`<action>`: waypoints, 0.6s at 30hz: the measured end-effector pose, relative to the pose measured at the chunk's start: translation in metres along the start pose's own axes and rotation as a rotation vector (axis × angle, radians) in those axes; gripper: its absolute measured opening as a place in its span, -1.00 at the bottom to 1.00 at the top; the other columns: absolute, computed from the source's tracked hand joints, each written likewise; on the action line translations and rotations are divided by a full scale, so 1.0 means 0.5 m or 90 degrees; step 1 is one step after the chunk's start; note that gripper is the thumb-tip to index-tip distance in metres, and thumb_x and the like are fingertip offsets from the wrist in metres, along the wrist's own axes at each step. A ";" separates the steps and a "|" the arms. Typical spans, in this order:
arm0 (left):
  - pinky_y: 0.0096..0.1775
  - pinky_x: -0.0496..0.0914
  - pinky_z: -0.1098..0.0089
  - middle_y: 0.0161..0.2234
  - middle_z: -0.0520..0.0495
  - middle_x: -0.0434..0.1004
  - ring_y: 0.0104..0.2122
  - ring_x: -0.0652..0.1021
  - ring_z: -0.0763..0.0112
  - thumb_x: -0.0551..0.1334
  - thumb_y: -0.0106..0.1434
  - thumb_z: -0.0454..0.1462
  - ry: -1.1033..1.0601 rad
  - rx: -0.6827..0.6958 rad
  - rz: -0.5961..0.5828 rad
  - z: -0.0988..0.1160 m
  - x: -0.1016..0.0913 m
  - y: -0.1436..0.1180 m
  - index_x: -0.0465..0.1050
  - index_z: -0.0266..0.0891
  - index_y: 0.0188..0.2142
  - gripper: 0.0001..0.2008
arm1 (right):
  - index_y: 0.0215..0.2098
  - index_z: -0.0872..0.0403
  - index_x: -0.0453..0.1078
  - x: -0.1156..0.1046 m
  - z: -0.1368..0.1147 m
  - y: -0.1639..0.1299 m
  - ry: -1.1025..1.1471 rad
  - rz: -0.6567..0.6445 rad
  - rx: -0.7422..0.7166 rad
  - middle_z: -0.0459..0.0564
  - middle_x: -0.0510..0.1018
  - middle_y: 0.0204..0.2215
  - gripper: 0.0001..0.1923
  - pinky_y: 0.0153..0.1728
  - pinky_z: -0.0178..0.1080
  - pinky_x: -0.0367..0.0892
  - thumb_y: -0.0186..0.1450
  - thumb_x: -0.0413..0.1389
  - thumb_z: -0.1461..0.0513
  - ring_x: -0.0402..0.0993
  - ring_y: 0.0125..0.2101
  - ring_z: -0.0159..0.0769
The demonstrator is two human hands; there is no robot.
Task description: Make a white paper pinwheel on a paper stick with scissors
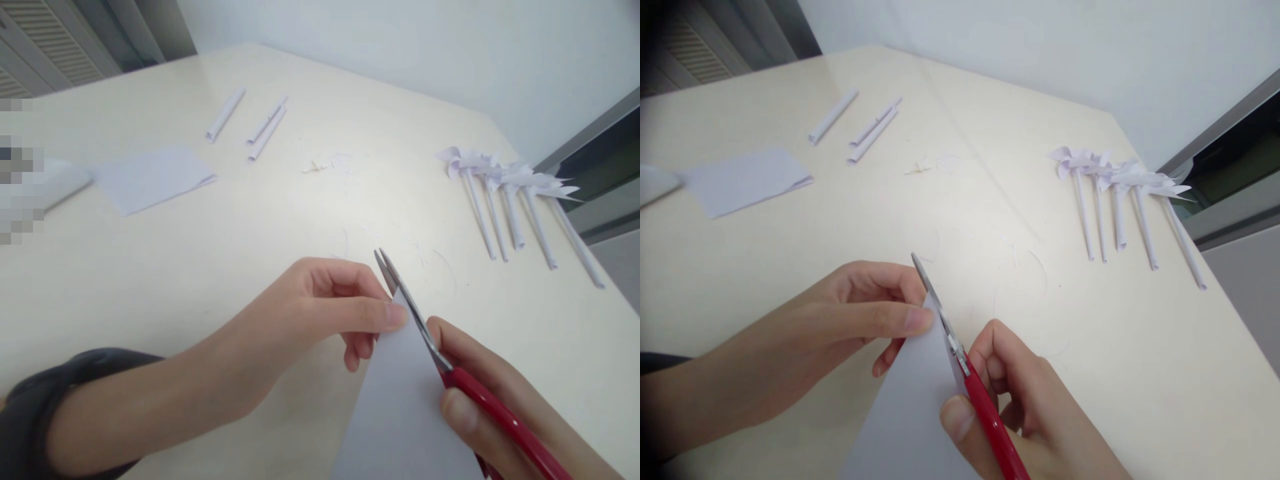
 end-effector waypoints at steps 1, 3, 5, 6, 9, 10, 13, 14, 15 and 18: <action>-0.46 0.24 0.52 -0.64 0.11 0.34 -0.56 0.35 0.57 0.22 0.16 -0.33 0.002 0.003 -0.003 -0.001 0.000 0.000 0.39 -0.23 -0.57 -0.81 | -0.49 -0.04 0.31 -0.001 -0.004 0.000 0.015 -0.016 0.001 -0.16 0.27 -0.71 -0.69 -0.83 -0.37 0.07 0.10 0.16 -0.07 0.13 -0.77 -0.43; -0.46 0.25 0.54 -0.63 0.12 0.34 -0.55 0.36 0.57 0.23 0.17 -0.33 0.008 0.011 -0.011 -0.001 -0.001 0.000 0.39 -0.22 -0.56 -0.82 | -0.46 -0.04 0.29 -0.006 -0.015 0.000 0.046 -0.056 0.014 -0.18 0.24 -0.72 -0.70 -0.83 -0.37 0.06 0.13 0.14 -0.07 0.09 -0.79 -0.45; -0.46 0.25 0.56 -0.62 0.13 0.33 -0.55 0.35 0.59 0.24 0.17 -0.31 0.025 0.026 -0.003 0.001 -0.002 0.001 0.39 -0.22 -0.56 -0.82 | -0.45 -0.04 0.25 -0.011 -0.024 -0.003 0.074 -0.073 0.051 -0.19 0.21 -0.72 -0.71 -0.82 -0.38 0.04 0.18 0.10 -0.05 0.05 -0.79 -0.46; -0.47 0.25 0.56 -0.62 0.13 0.33 -0.56 0.35 0.59 0.25 0.17 -0.29 0.039 0.035 0.004 0.003 -0.001 0.002 0.38 -0.22 -0.56 -0.81 | -0.45 -0.04 0.22 -0.013 -0.026 -0.004 0.094 -0.077 0.074 -0.19 0.21 -0.71 -0.70 -0.80 -0.39 0.02 0.21 0.06 -0.06 0.04 -0.78 -0.47; -0.48 0.26 0.60 -0.61 0.15 0.31 -0.56 0.34 0.61 0.26 0.17 -0.23 0.075 0.067 0.024 0.008 0.001 0.003 0.37 -0.22 -0.55 -0.79 | -0.47 -0.01 0.19 -0.010 -0.026 -0.004 0.179 -0.070 0.108 -0.17 0.17 -0.67 -0.63 -0.75 -0.39 -0.04 0.21 0.00 -0.11 -0.02 -0.73 -0.49; -0.49 0.26 0.61 -0.61 0.15 0.32 -0.56 0.34 0.62 0.25 0.18 -0.22 0.080 0.078 0.026 0.009 0.002 0.002 0.37 -0.22 -0.55 -0.79 | -0.46 -0.01 0.19 -0.008 -0.023 -0.003 0.205 -0.057 0.094 -0.17 0.15 -0.66 -0.61 -0.75 -0.38 -0.06 0.16 0.02 -0.14 -0.04 -0.72 -0.49; -0.50 0.26 0.64 -0.59 0.17 0.34 -0.56 0.35 0.64 0.23 0.21 -0.22 0.076 0.097 0.031 0.011 0.005 0.000 0.37 -0.21 -0.53 -0.80 | -0.44 -0.03 0.17 -0.001 -0.016 0.002 0.202 -0.023 0.046 -0.15 0.15 -0.62 -0.53 -0.74 -0.36 -0.06 0.05 0.07 -0.21 -0.05 -0.70 -0.47; -0.50 0.27 0.64 -0.58 0.17 0.35 -0.56 0.36 0.64 0.23 0.21 -0.22 0.074 0.097 0.034 0.011 0.006 -0.001 0.37 -0.20 -0.52 -0.80 | -0.44 -0.03 0.17 -0.001 -0.015 0.003 0.181 -0.022 0.039 -0.15 0.16 -0.61 -0.51 -0.74 -0.36 -0.05 0.03 0.06 -0.23 -0.04 -0.69 -0.46; -0.49 0.27 0.63 -0.58 0.17 0.36 -0.55 0.37 0.64 0.22 0.21 -0.21 0.072 0.095 0.037 0.011 0.006 -0.002 0.37 -0.20 -0.50 -0.81 | -0.45 -0.03 0.18 -0.001 -0.014 0.003 0.158 -0.028 0.039 -0.14 0.18 -0.60 -0.50 -0.73 -0.35 -0.03 0.03 0.06 -0.25 -0.02 -0.69 -0.46; -0.49 0.29 0.63 -0.57 0.17 0.38 -0.55 0.40 0.63 0.21 0.22 -0.20 0.064 0.085 0.036 0.011 0.008 -0.002 0.37 -0.20 -0.49 -0.81 | -0.46 -0.03 0.24 -0.009 -0.016 0.001 0.119 -0.060 0.034 -0.12 0.25 -0.61 -0.54 -0.70 -0.33 0.09 0.04 0.11 -0.21 0.09 -0.67 -0.41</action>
Point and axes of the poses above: each hand's wrist, its own y-axis towards the middle knuckle, its own x-axis out of the palm, z = x × y, the point moved 1 cm from there along y, towards the middle knuckle
